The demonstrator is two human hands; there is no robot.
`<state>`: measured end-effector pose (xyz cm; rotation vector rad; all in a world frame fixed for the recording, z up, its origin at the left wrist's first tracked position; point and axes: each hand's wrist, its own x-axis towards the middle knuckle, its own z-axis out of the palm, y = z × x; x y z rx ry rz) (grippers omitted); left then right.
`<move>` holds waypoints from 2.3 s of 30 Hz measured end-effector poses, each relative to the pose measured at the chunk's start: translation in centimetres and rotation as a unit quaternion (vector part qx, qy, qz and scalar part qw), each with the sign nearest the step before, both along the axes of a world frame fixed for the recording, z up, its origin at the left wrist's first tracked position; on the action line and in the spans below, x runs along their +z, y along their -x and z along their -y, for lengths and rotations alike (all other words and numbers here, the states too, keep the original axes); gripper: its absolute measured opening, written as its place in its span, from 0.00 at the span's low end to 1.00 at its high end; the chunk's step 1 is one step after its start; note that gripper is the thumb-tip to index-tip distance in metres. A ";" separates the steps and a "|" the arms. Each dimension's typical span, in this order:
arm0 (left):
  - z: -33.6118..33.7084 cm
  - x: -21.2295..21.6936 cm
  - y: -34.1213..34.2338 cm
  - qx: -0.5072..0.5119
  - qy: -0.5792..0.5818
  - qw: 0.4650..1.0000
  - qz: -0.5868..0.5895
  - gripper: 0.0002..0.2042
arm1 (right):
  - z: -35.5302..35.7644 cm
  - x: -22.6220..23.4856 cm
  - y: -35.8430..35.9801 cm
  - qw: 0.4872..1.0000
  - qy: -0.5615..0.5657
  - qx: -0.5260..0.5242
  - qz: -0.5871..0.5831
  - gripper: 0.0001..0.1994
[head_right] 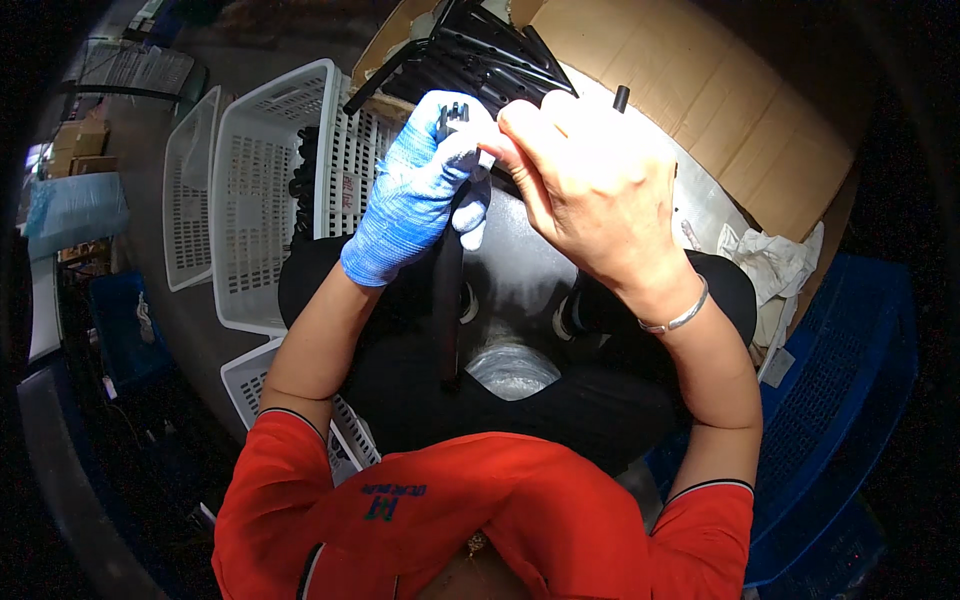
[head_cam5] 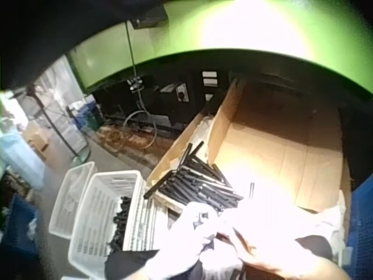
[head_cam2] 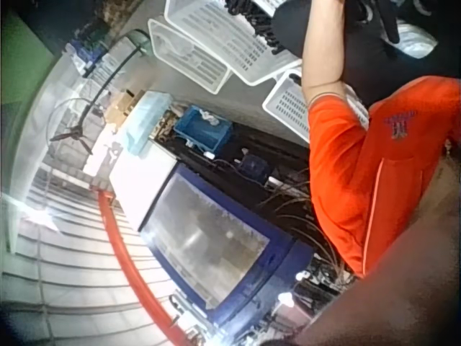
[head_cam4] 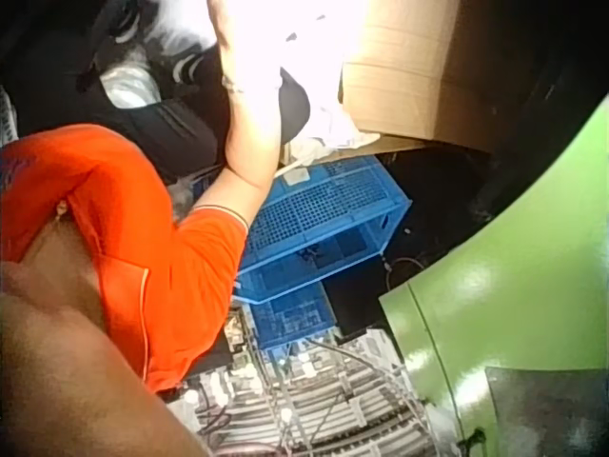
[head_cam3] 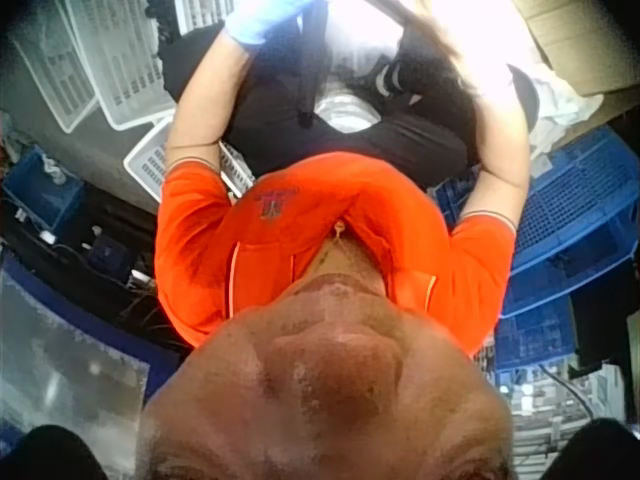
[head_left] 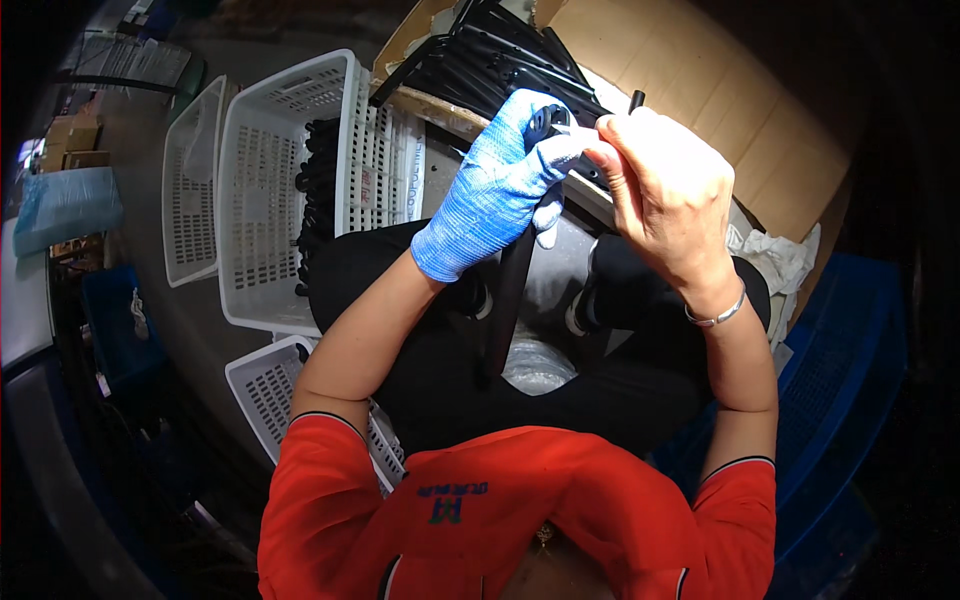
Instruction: Inspecting and trimming plastic components using a hand tool at a manufacturing station.
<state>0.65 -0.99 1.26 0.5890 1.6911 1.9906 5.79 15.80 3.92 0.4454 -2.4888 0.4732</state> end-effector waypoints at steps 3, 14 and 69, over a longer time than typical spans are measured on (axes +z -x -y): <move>0.1 -0.1 0.0 0.001 0.005 1.000 -0.008 0.11 | -0.1 0.1 -0.1 1.000 -0.022 0.000 0.004 0.09; 0.3 -0.2 0.0 0.006 0.022 0.999 -0.044 0.11 | -0.1 0.4 -0.2 0.999 -0.042 -0.002 0.010 0.09; 2.6 1.3 -0.1 -0.066 0.011 0.993 -0.100 0.17 | 0.1 0.1 1.5 0.884 0.365 0.219 0.190 0.17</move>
